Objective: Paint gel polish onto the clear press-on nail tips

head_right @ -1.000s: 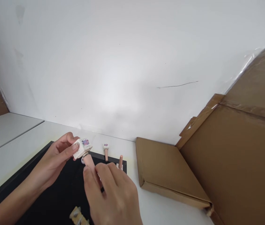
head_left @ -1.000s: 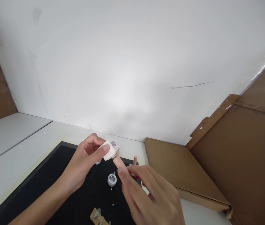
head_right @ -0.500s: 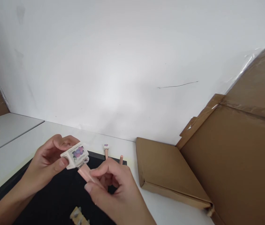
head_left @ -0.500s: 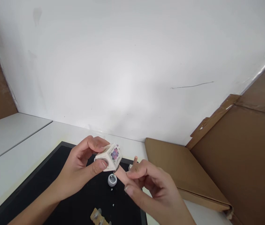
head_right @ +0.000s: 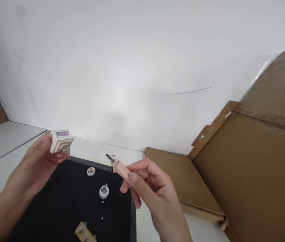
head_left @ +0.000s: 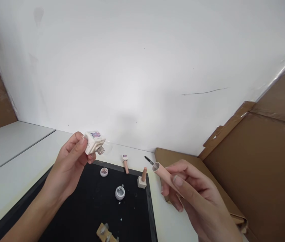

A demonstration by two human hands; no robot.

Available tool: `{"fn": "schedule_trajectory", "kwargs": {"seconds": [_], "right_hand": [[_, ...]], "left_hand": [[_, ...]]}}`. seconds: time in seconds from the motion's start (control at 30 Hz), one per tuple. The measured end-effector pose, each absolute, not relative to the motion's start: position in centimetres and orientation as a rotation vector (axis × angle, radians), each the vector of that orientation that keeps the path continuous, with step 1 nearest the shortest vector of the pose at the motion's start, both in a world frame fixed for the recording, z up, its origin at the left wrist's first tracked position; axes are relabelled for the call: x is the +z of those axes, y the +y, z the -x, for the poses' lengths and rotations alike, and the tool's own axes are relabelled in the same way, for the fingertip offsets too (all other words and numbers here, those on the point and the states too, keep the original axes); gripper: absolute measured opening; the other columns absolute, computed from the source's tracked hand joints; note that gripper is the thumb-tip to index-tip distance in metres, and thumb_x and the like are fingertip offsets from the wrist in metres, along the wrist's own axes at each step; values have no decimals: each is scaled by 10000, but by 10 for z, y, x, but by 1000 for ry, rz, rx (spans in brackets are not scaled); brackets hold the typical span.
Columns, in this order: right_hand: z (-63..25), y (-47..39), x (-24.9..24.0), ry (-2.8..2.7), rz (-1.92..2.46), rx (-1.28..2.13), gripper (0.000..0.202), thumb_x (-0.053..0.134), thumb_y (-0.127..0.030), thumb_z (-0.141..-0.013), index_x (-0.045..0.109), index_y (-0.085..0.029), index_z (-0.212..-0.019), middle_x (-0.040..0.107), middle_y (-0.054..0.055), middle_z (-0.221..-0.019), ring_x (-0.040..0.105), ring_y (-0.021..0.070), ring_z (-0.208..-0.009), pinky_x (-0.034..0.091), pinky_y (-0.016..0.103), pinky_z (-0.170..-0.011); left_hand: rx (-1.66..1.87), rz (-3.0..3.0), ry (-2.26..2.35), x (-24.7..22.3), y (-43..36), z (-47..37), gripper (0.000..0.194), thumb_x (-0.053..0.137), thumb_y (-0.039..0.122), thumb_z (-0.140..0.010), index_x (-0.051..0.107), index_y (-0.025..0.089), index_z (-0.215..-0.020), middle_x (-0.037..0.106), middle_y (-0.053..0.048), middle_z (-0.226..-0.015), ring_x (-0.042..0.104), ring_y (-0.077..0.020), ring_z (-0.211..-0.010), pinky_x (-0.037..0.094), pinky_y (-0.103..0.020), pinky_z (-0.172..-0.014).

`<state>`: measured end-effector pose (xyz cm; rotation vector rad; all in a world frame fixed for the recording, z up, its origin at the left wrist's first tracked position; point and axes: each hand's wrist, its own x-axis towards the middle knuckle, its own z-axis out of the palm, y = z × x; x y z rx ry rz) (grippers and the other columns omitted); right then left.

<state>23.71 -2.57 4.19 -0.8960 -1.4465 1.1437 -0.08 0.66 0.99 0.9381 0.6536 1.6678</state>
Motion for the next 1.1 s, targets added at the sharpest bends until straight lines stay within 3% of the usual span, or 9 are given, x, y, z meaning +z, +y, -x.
{"fn": "schedule_trajectory", "kwargs": {"seconds": [0.2, 0.37, 0.5, 0.73, 0.87, 1.1], "right_hand": [[-240, -25, 41, -1459, 924, 1073, 188, 685, -392, -774, 656, -207, -776, 613, -4, -577, 439, 79, -426, 340, 194, -382], [-244, -24, 37, -1479, 918, 1043, 146, 693, -380, -771, 650, -242, -792, 554, -42, -579, 391, 56, -405, 337, 182, -389], [-246, -26, 36, -1503, 937, 988, 157, 702, -389, -757, 651, -244, -791, 543, -38, -595, 392, 60, -418, 349, 183, -393], [-240, -32, 43, -1486, 1121, 792, 222, 712, -433, -713, 641, -225, -744, 545, -14, -586, 438, 100, -459, 395, 206, -392], [-237, -36, 47, -1498, 1114, 699, 187, 710, -410, -715, 650, -235, -742, 619, 9, -651, 453, 95, -457, 408, 199, -391], [-238, -38, 46, -1539, 1123, 627, 174, 679, -404, -743, 650, -232, -746, 634, 25, -667, 537, 123, -524, 413, 194, -386]], "left_hand": [[1642, -916, 684, 14, 5, 1, 243, 691, 418, -745, 585, 203, -790, 507, 32, -681, 415, -60, -529, 404, -159, -494], [1612, -980, 683, 10, 7, 3, 288, 677, 392, -764, 497, 194, -660, 532, 30, -690, 428, -62, -535, 395, -157, -507], [1544, -1157, 746, 7, 9, 6, 264, 678, 399, -758, 512, 203, -698, 562, 24, -741, 453, -73, -564, 384, -170, -518], [900, -1947, 1227, -6, 26, 2, 164, 601, 378, -779, 540, 227, -795, 606, -6, -843, 533, -158, -691, 370, -254, -599], [567, -2254, 1240, -16, 41, -9, 97, 523, 320, -796, 522, 230, -834, 599, -7, -852, 559, -186, -767, 374, -266, -646], [251, -2271, 1237, -45, 61, -11, 291, 538, 266, -727, 528, 221, -1015, 620, -53, -933, 587, -214, -821, 409, -266, -631]]}}
